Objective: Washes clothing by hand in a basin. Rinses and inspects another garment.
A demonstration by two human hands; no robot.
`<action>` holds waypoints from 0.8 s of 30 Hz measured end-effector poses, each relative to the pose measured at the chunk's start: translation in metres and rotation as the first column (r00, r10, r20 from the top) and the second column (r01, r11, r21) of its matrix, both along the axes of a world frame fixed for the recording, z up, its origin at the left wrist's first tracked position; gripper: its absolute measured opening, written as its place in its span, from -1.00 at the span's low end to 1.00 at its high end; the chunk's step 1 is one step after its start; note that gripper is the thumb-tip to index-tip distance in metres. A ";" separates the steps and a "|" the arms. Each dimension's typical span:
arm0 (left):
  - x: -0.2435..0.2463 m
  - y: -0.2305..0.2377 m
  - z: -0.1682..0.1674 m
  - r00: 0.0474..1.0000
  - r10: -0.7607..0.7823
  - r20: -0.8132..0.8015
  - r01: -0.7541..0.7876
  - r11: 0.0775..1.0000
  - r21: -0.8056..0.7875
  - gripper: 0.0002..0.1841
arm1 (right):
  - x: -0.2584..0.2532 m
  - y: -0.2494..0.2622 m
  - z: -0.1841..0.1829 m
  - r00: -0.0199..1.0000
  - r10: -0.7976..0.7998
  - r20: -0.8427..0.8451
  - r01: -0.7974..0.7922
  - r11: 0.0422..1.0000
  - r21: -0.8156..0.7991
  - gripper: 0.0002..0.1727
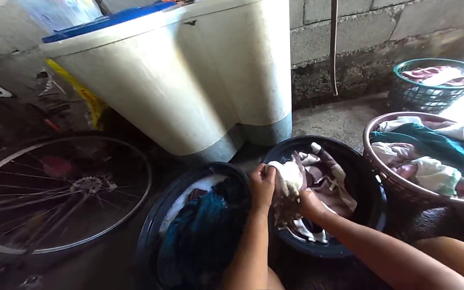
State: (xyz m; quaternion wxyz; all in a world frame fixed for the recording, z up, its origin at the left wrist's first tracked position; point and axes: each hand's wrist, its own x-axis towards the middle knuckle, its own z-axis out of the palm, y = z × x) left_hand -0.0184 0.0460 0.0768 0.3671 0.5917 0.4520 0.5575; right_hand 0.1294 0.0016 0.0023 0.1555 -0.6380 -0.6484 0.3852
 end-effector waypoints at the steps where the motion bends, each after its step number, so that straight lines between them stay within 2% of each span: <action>1: -0.004 0.000 0.001 0.999 0.026 -0.035 -0.026 0.999 0.026 -0.83 | 0.001 -0.001 -0.003 0.997 -0.052 -0.057 0.054 0.998 0.020 -0.63; 4: -0.024 0.003 0.007 0.968 0.180 -0.173 -0.165 0.981 0.098 -0.85 | 0.029 0.001 0.014 0.932 -0.193 -0.306 0.200 0.980 -0.010 -0.73; 6: -0.038 0.008 0.007 0.940 0.262 -0.219 -0.229 0.959 0.166 -0.85 | 0.055 0.000 0.045 0.805 -0.339 -0.487 0.366 0.930 -0.043 -0.71; 8: -0.043 0.008 0.006 0.910 0.298 -0.288 -0.233 0.943 0.239 -0.82 | 0.082 0.001 0.079 0.747 -0.347 -0.567 0.469 0.879 0.080 -0.75; 10: -0.041 0.004 0.006 0.891 0.253 -0.377 -0.144 0.945 0.294 -0.74 | 0.099 0.003 0.118 0.712 -0.339 -0.614 0.548 0.816 0.185 -0.81; 12: -0.037 -0.001 0.007 0.873 0.115 -0.475 -0.003 0.973 0.231 -0.64 | 0.109 0.006 0.159 0.724 -0.342 -0.599 0.581 0.771 0.261 -0.83; 15: -0.024 -0.006 0.011 0.789 -0.095 -0.607 0.115 0.993 -0.006 -0.65 | 0.120 0.012 0.212 0.798 -0.302 -0.521 0.555 0.705 0.441 -0.86; 18: -0.010 -0.005 0.018 0.719 -0.207 -0.664 0.070 0.971 -0.227 -0.67 | 0.117 0.012 0.265 0.859 -0.313 -0.405 0.508 0.614 0.604 -0.85; 21: -0.005 -0.003 0.017 0.734 -0.165 -0.659 0.017 0.974 -0.225 -0.68 | 0.114 0.008 0.315 0.895 -0.361 -0.262 0.430 0.542 0.722 -0.78; 22: -0.005 -0.002 0.017 0.733 -0.152 -0.663 -0.003 0.974 -0.227 -0.68 | 0.122 0.014 0.325 0.913 -0.331 -0.238 0.380 0.477 0.793 -0.80; 23: -0.005 -0.002 0.017 0.732 -0.151 -0.665 -0.023 0.969 -0.245 -0.68 | 0.140 0.030 0.328 0.945 -0.250 -0.209 0.287 0.337 0.897 -0.81; 24: -0.005 -0.001 0.018 0.728 -0.150 -0.668 -0.040 0.965 -0.260 -0.68 | 0.172 0.064 0.327 0.981 -0.108 -0.161 0.169 0.071 0.983 -0.80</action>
